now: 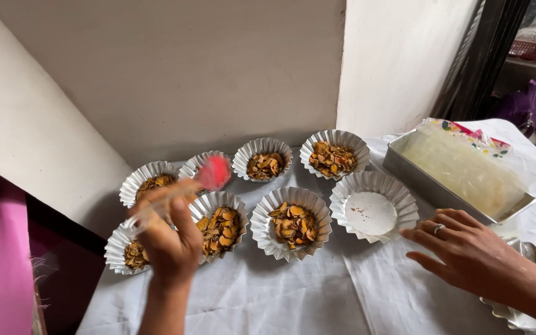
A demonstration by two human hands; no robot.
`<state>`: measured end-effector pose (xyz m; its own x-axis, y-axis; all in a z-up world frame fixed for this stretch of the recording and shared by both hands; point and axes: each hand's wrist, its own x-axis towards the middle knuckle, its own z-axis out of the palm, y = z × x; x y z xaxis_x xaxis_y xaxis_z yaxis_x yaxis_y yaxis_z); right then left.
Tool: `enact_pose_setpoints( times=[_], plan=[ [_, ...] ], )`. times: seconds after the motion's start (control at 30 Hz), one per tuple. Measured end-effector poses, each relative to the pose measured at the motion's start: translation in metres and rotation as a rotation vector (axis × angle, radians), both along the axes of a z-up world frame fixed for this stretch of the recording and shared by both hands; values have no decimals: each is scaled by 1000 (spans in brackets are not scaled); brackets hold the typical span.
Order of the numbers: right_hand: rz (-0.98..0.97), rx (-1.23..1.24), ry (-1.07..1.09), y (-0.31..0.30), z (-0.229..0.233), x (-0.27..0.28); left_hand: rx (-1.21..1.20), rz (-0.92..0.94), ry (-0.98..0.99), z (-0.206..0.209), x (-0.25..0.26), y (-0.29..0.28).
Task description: Packaging dried tea leaves or herbs by first portioning them into foil cups and then transferring them into small plastic bags.
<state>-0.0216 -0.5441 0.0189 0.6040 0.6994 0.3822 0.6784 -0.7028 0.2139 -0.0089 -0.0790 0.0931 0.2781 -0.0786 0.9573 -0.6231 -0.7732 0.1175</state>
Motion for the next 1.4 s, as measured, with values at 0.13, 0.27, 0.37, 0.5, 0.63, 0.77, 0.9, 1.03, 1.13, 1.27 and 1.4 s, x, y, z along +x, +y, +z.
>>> enact_pose_setpoints(
  times=[0.13,0.27,0.37,0.5,0.63,0.77,0.9,1.03,1.13,1.27,1.4],
  plan=[
    [-23,-52,51,4,-15,14,-146,-331,302,-31,-15,-40],
    [-22,-133,93,13,-40,34,-6,-310,164,-65,7,-42],
    [-86,-211,178,10,-42,40,-13,-364,134,-86,20,-29],
    [-181,-242,157,-3,-40,34,-255,-309,222,-82,13,-25],
    [-247,-322,174,-12,-42,33,-404,-365,274,-93,17,-24],
    [-142,-173,96,9,-13,28,-361,-392,225,-82,12,-37],
    [24,2,52,82,40,19,-658,-638,343,-39,-16,-70],
    [153,254,120,143,57,28,-499,-746,311,-5,-37,-96],
    [211,293,-22,159,61,40,-626,-776,329,-5,-31,-93],
    [176,274,-90,168,68,48,-494,-620,539,-11,-19,-87],
    [106,175,-106,189,86,39,-445,-564,641,-18,-12,-90]
  ],
)
